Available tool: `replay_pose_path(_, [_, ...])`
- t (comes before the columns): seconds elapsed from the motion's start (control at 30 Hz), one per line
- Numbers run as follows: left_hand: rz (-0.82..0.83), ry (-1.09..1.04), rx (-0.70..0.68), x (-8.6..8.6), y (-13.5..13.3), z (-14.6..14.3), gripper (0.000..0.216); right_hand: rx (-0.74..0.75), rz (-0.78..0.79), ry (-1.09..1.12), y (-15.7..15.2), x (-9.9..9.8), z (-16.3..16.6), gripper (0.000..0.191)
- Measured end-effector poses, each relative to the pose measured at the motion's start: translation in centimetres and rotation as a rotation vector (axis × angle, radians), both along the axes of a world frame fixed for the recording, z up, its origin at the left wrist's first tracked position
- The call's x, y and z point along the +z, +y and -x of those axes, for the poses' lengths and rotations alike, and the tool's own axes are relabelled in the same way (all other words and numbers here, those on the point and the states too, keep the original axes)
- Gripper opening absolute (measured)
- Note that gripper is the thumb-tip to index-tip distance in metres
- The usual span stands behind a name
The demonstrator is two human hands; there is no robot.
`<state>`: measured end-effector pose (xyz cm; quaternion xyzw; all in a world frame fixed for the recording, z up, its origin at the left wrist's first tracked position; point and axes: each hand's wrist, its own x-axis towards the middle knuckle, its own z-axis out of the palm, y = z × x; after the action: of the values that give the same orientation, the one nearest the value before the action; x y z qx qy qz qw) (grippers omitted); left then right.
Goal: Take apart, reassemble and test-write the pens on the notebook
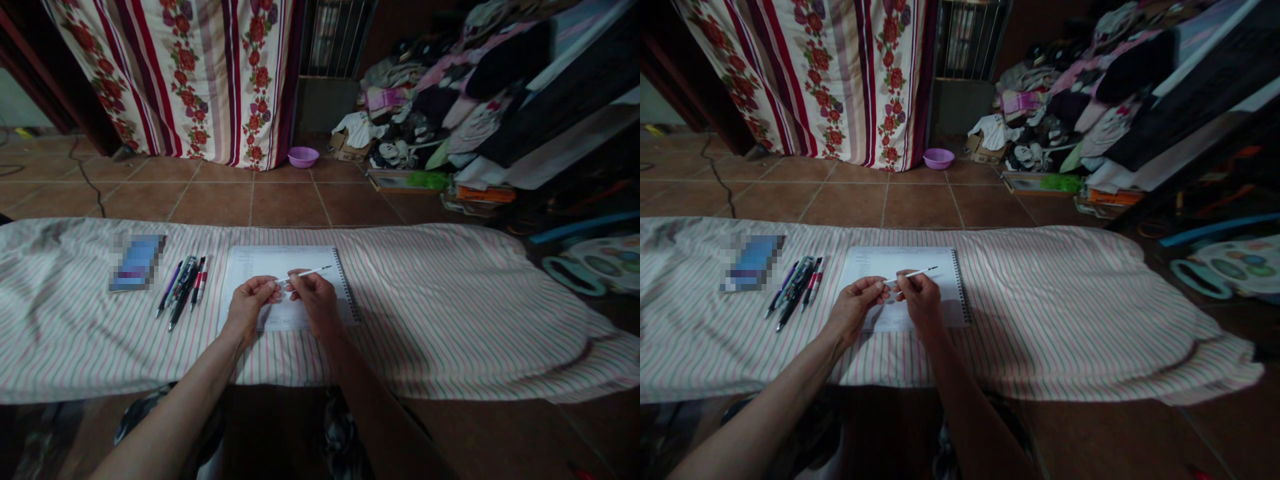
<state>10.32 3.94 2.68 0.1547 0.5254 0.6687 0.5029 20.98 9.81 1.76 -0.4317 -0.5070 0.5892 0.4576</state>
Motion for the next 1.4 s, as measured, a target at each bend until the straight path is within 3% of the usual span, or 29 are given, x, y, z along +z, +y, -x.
replay_pose_path(0.33, [0.005, -0.003, 0.002, 0.04, -0.01, 0.01, 0.026, -0.014, -0.001, -0.013, -0.42, 0.77, -0.12, 0.021])
replay_pose_path(1.4, [0.008, -0.035, -0.016, -0.18, -0.01, 0.23, 0.021, 0.036, -0.012, 0.033, -0.23, 0.5, -0.14, 0.018])
